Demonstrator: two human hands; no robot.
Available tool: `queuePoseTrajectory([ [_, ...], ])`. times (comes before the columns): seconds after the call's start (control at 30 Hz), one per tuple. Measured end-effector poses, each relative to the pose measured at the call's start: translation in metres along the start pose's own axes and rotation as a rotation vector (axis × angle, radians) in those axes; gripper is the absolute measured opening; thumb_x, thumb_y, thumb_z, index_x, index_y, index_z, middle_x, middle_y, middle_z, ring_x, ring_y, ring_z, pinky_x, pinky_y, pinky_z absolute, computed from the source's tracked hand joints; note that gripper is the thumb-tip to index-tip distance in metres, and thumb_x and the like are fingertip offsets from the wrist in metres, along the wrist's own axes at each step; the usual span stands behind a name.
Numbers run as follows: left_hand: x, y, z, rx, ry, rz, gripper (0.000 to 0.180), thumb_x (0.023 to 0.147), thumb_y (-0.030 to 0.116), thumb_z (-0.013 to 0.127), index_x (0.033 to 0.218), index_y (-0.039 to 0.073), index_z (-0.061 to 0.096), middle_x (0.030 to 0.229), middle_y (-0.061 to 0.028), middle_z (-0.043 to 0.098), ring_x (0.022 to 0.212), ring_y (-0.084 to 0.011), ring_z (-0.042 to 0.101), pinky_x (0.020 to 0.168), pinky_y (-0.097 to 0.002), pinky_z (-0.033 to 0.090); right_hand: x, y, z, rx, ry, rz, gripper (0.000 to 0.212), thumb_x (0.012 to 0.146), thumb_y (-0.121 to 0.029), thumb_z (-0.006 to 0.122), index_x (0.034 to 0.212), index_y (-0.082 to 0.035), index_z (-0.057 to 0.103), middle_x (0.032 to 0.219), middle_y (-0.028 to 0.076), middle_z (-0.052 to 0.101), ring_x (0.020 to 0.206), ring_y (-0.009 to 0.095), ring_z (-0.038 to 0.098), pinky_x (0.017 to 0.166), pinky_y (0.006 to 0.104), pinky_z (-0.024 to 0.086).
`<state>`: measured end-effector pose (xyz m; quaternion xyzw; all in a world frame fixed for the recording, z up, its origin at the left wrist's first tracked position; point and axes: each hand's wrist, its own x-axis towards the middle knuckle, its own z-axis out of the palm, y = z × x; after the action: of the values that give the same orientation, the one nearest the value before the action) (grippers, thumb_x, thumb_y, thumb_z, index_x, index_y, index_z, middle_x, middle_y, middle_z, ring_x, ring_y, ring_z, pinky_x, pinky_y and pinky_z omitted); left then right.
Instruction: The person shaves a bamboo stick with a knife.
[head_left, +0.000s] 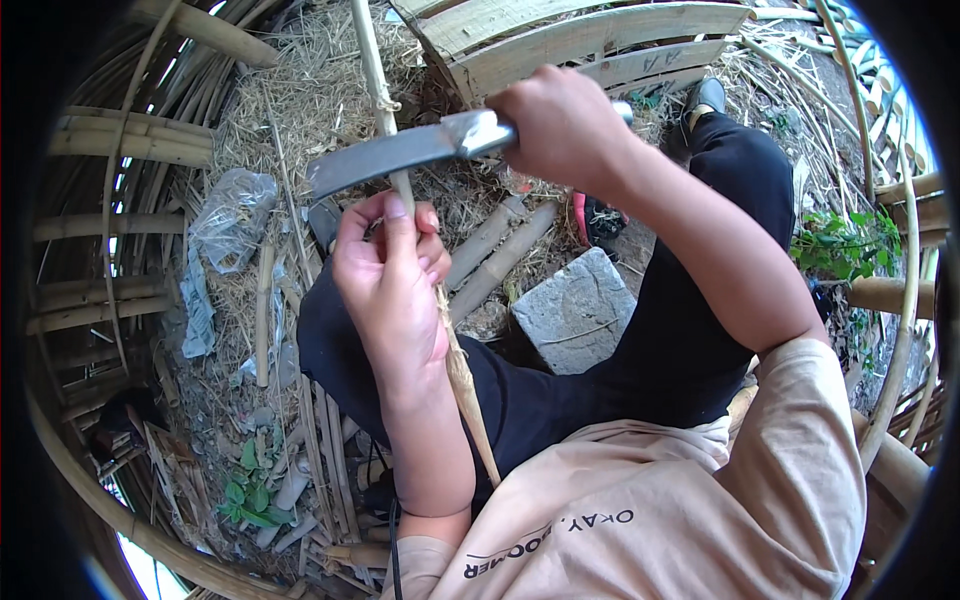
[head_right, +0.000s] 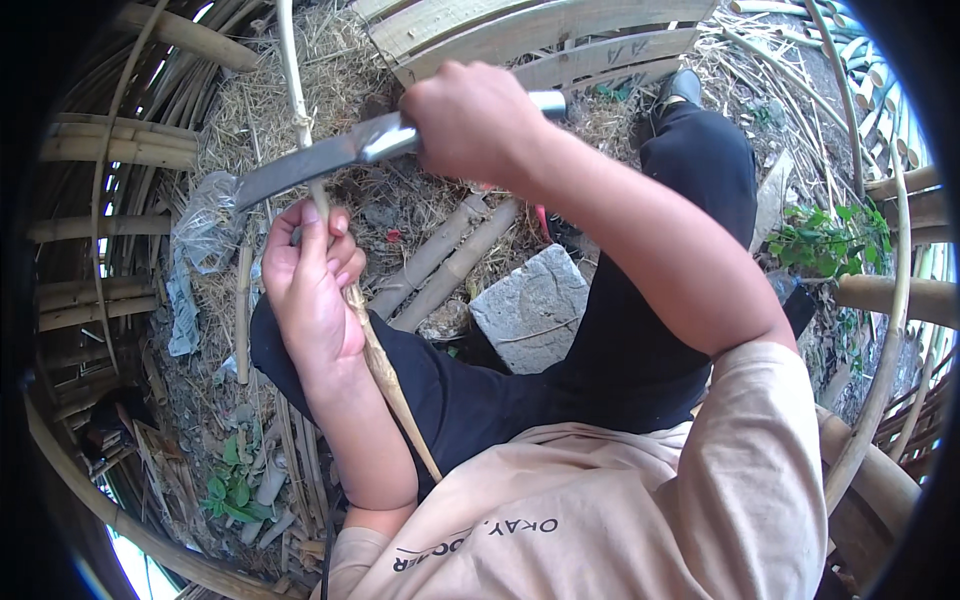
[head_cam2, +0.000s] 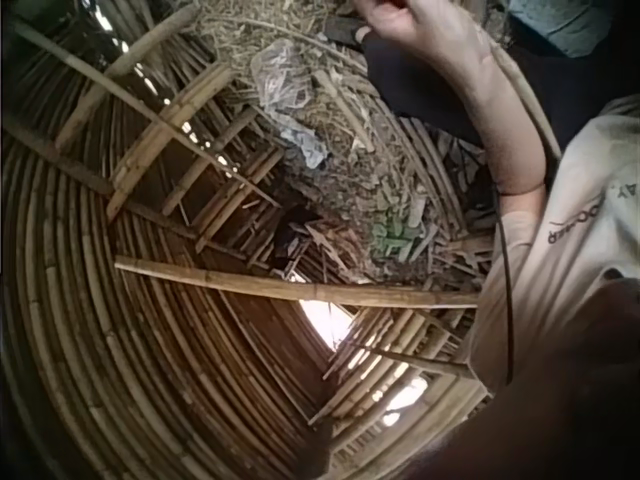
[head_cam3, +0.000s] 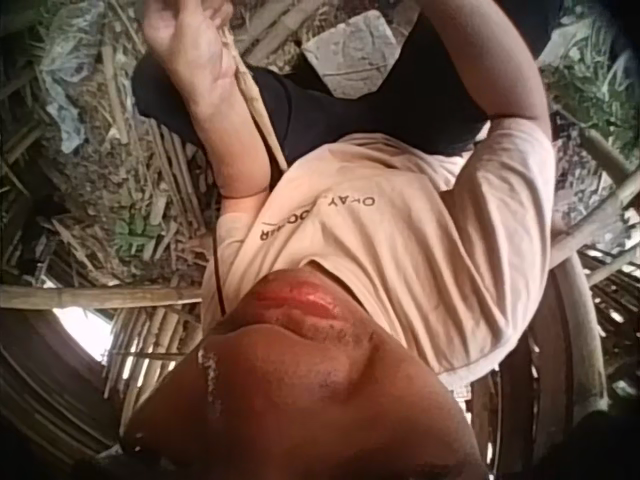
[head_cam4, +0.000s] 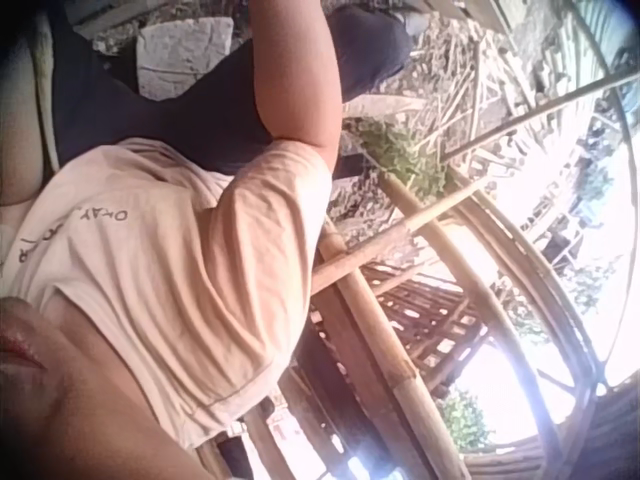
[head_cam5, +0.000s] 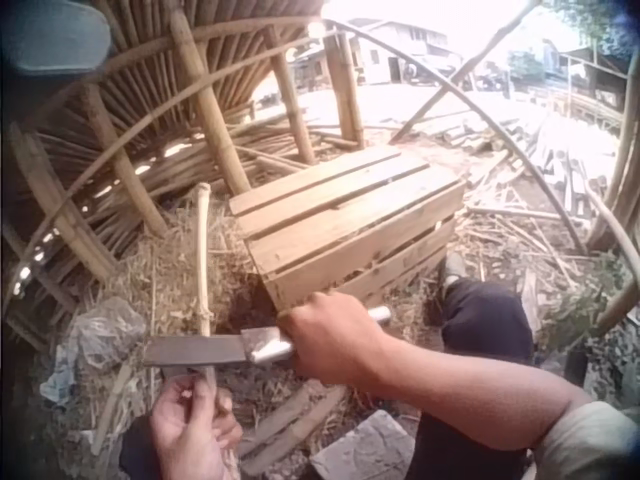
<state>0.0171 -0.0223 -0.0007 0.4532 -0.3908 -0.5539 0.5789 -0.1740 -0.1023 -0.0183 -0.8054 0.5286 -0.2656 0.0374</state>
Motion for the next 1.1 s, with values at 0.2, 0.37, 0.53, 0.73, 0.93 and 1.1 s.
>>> queuePoseTrajectory([
  [0.2,0.001,-0.007,0.006,0.005,0.007,0.051,0.012,0.101,0.012,0.057,0.108,0.003,0.055,0.084,-0.0066,0.058,0.056,-0.0023,0.039,0.048,-0.0172,0.031,0.005,0.007,0.001,-0.047,0.035,0.068,0.013,0.065,-0.013,0.068,0.076,-0.008,0.074,0.072,0.018,0.07,0.068,0.035,0.071,0.066,0.0439,0.058],
  [0.37,0.001,-0.002,0.002,-0.008,-0.001,0.013,0.011,0.1,0.008,0.057,0.107,0.002,0.052,0.081,-0.0074,0.061,0.055,-0.0044,0.044,0.048,-0.0197,0.034,-0.005,-0.007,0.004,-0.033,0.068,-0.066,0.015,0.065,-0.014,0.07,0.079,-0.01,0.074,0.071,0.017,0.069,0.068,0.035,0.07,0.067,0.0432,0.058],
  [0.53,0.003,-0.008,0.008,-0.024,0.016,-0.018,0.011,0.101,0.01,0.057,0.106,0.002,0.051,0.08,-0.006,0.06,0.054,-0.004,0.043,0.047,-0.0194,0.032,0.009,0.008,0.006,-0.042,0.07,0.014,0.016,0.066,-0.014,0.068,0.08,-0.01,0.074,0.07,0.016,0.069,0.068,0.035,0.07,0.067,0.0431,0.058],
  [0.73,-0.002,0.001,0.0,-0.004,-0.031,0.018,0.012,0.101,0.011,0.057,0.107,0.002,0.052,0.079,-0.0066,0.06,0.054,-0.004,0.041,0.047,-0.0201,0.031,0.001,-0.004,0.008,0.013,0.114,-0.08,0.012,0.067,-0.014,0.067,0.076,-0.009,0.073,0.069,0.016,0.068,0.065,0.036,0.069,0.066,0.0449,0.057],
  [0.93,-0.001,0.005,-0.005,-0.05,-0.007,0.013,0.011,0.1,0.011,0.058,0.106,0.003,0.053,0.078,-0.0063,0.06,0.054,-0.0041,0.04,0.047,-0.0201,0.031,0.004,-0.005,0.003,-0.075,0.122,-0.008,0.01,0.067,-0.016,0.069,0.074,-0.01,0.072,0.067,0.015,0.067,0.064,0.033,0.069,0.065,0.0442,0.056],
  [1.1,-0.001,0.002,-0.001,-0.002,0.032,0.01,0.011,0.101,0.012,0.057,0.105,0.003,0.053,0.078,-0.0063,0.06,0.054,-0.004,0.04,0.047,-0.0199,0.031,0.005,0.006,0.008,-0.021,0.06,0.091,0.013,0.065,-0.015,0.07,0.076,-0.009,0.073,0.069,0.016,0.068,0.065,0.036,0.069,0.065,0.0436,0.057],
])
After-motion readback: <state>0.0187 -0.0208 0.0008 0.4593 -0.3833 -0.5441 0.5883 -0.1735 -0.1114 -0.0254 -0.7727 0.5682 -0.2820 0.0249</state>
